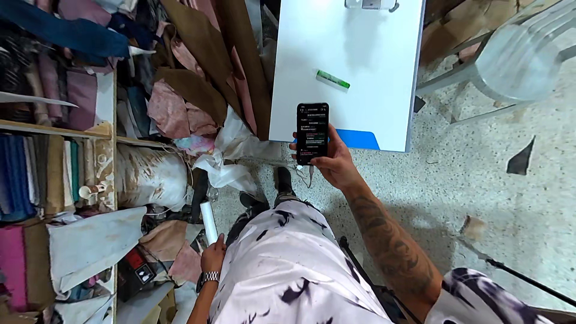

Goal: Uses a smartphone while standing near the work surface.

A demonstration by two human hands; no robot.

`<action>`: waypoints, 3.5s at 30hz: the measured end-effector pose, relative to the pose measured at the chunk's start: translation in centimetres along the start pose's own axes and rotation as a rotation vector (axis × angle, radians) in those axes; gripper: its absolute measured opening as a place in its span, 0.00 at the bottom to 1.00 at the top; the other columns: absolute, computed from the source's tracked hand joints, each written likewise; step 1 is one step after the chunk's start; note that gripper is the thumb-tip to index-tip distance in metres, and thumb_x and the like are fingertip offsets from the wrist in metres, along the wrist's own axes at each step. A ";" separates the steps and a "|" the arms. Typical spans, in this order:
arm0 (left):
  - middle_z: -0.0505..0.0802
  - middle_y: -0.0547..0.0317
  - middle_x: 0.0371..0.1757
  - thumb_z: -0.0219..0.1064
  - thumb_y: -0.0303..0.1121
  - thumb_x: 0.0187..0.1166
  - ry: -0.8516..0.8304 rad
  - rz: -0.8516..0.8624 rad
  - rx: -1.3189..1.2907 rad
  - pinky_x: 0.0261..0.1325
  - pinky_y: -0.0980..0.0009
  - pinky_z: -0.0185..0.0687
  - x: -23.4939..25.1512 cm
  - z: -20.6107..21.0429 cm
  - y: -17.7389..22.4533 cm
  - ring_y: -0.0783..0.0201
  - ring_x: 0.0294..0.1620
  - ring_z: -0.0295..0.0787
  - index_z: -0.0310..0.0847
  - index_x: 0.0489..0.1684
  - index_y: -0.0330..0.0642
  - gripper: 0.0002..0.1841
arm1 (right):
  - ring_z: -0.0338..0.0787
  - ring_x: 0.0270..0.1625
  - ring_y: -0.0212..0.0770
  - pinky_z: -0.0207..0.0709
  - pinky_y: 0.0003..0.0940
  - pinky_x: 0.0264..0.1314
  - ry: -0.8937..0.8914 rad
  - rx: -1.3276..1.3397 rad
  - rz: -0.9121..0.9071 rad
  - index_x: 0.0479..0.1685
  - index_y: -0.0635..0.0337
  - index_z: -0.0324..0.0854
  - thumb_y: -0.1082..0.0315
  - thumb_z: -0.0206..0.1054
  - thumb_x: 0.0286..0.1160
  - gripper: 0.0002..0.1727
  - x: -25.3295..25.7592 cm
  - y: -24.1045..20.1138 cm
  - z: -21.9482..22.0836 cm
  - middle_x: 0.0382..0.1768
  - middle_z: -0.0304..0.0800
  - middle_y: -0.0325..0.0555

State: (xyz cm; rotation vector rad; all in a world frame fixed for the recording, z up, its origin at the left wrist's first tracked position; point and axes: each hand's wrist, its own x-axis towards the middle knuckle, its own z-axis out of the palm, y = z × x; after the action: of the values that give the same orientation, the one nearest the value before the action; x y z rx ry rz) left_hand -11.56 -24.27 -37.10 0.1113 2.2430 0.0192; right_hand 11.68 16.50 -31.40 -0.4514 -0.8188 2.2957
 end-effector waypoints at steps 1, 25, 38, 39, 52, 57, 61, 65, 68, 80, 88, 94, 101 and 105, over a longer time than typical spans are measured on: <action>0.95 0.38 0.44 0.50 0.58 0.92 -0.009 0.017 0.036 0.62 0.38 0.80 0.4 0.1 0.2 0.41 0.51 0.92 0.92 0.44 0.33 0.34 | 0.81 0.71 0.77 0.80 0.70 0.69 0.002 0.008 0.005 0.90 0.51 0.46 0.85 0.72 0.58 0.55 0.0 0.0 0.0 0.75 0.73 0.77; 0.93 0.40 0.38 0.45 0.62 0.91 -0.199 0.191 0.202 0.59 0.41 0.81 1.6 1.3 7.5 0.44 0.47 0.91 0.90 0.36 0.32 0.39 | 0.84 0.71 0.61 0.81 0.55 0.70 0.173 0.002 -0.003 0.88 0.55 0.55 0.77 0.67 0.63 0.45 -1.6 0.4 -1.5 0.76 0.75 0.68; 0.98 0.45 0.39 0.76 0.21 0.73 -0.183 0.240 -0.466 0.50 0.56 0.97 3.3 3.4 10.8 0.54 0.37 0.99 0.86 0.62 0.32 0.18 | 0.91 0.60 0.56 0.87 0.53 0.59 0.418 -0.138 0.027 0.85 0.50 0.64 0.70 0.67 0.70 0.37 -3.3 2.1 -5.2 0.67 0.85 0.62; 0.97 0.42 0.39 0.74 0.20 0.75 -0.171 0.253 -0.526 0.49 0.56 0.97 4.0 3.3 12.4 0.52 0.37 0.98 0.84 0.62 0.29 0.17 | 0.92 0.58 0.55 0.88 0.52 0.57 0.467 -0.190 0.033 0.84 0.51 0.66 0.69 0.69 0.71 0.36 -3.1 2.6 -5.9 0.64 0.87 0.61; 0.79 0.39 0.81 0.29 0.69 0.88 -0.005 0.537 -0.374 0.83 0.38 0.68 13.2 3.3 45.7 0.45 0.83 0.75 0.59 0.90 0.40 0.45 | 0.94 0.44 0.41 0.92 0.42 0.43 0.843 -0.771 -0.005 0.85 0.42 0.66 0.57 0.76 0.73 0.38 5.0 5.3 -11.2 0.50 0.92 0.43; 0.94 0.33 0.48 0.23 0.72 0.85 0.301 0.313 -0.074 0.57 0.31 0.80 11.8 6.2 48.9 0.34 0.57 0.91 0.90 0.50 0.38 0.52 | 0.94 0.43 0.35 0.92 0.38 0.39 0.908 -0.951 0.042 0.86 0.39 0.65 0.53 0.74 0.75 0.37 6.6 5.6 -11.6 0.53 0.91 0.38; 0.94 0.37 0.42 0.24 0.70 0.87 0.384 0.295 0.023 0.51 0.34 0.81 11.8 6.6 49.3 0.38 0.52 0.92 0.89 0.47 0.40 0.49 | 0.85 0.46 0.35 0.82 0.36 0.40 1.003 -1.199 0.081 0.83 0.43 0.71 0.45 0.71 0.73 0.36 6.9 6.2 -11.5 0.54 0.81 0.41; 0.90 0.36 0.33 0.25 0.67 0.89 0.311 0.342 0.002 0.46 0.36 0.80 12.2 6.2 49.2 0.38 0.44 0.91 0.82 0.29 0.34 0.48 | 0.83 0.48 0.34 0.81 0.31 0.40 1.059 -1.314 0.079 0.77 0.49 0.77 0.45 0.72 0.73 0.34 7.4 6.6 -11.6 0.58 0.75 0.44; 0.90 0.38 0.34 0.25 0.67 0.89 0.312 0.322 0.023 0.46 0.36 0.80 12.0 6.2 49.4 0.39 0.45 0.91 0.83 0.30 0.34 0.47 | 0.86 0.53 0.35 0.84 0.33 0.48 1.045 -1.349 0.074 0.72 0.54 0.81 0.49 0.71 0.77 0.28 7.5 6.5 -11.8 0.59 0.81 0.44; 0.84 0.54 0.24 0.26 0.67 0.89 0.360 0.342 -0.007 0.39 0.46 0.78 12.4 6.1 49.7 0.53 0.34 0.88 0.75 0.24 0.45 0.41 | 0.82 0.61 0.49 0.72 0.49 0.63 0.581 -1.527 -0.312 0.79 0.68 0.71 0.48 0.63 0.71 0.39 5.4 4.6 -18.9 0.64 0.86 0.56; 0.90 0.47 0.33 0.28 0.67 0.89 0.382 0.345 0.015 0.47 0.42 0.81 12.1 6.3 49.7 0.48 0.43 0.91 0.83 0.32 0.40 0.44 | 0.79 0.61 0.47 0.66 0.53 0.59 0.495 -1.590 -0.232 0.87 0.60 0.61 0.38 0.64 0.63 0.51 5.4 4.4 -18.8 0.72 0.82 0.48; 0.90 0.42 0.31 0.26 0.70 0.87 0.390 0.303 0.027 0.42 0.37 0.80 12.2 6.5 49.8 0.41 0.42 0.92 0.84 0.34 0.39 0.47 | 0.79 0.65 0.46 0.68 0.55 0.60 0.480 -1.589 -0.181 0.89 0.54 0.61 0.38 0.66 0.61 0.51 5.2 4.2 -18.8 0.76 0.79 0.44; 0.86 0.43 0.25 0.28 0.68 0.89 0.424 0.322 0.028 0.36 0.38 0.77 12.3 6.8 49.6 0.41 0.35 0.89 0.79 0.27 0.39 0.44 | 0.78 0.64 0.44 0.65 0.53 0.62 0.519 -1.602 -0.161 0.86 0.54 0.65 0.40 0.67 0.61 0.48 5.1 4.5 -18.7 0.75 0.79 0.44; 0.90 0.39 0.32 0.28 0.67 0.90 0.432 0.299 0.055 0.45 0.35 0.80 11.8 6.7 49.7 0.38 0.44 0.91 0.82 0.32 0.37 0.44 | 0.80 0.65 0.48 0.67 0.56 0.61 0.508 -1.687 -0.157 0.87 0.54 0.66 0.38 0.68 0.63 0.49 5.2 4.7 -18.7 0.76 0.78 0.50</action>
State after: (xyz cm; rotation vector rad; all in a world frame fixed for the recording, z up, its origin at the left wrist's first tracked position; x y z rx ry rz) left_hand -10.00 26.09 -47.84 0.5142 2.6371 0.1561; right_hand 15.18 25.36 -49.00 -1.4525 -2.1807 0.7341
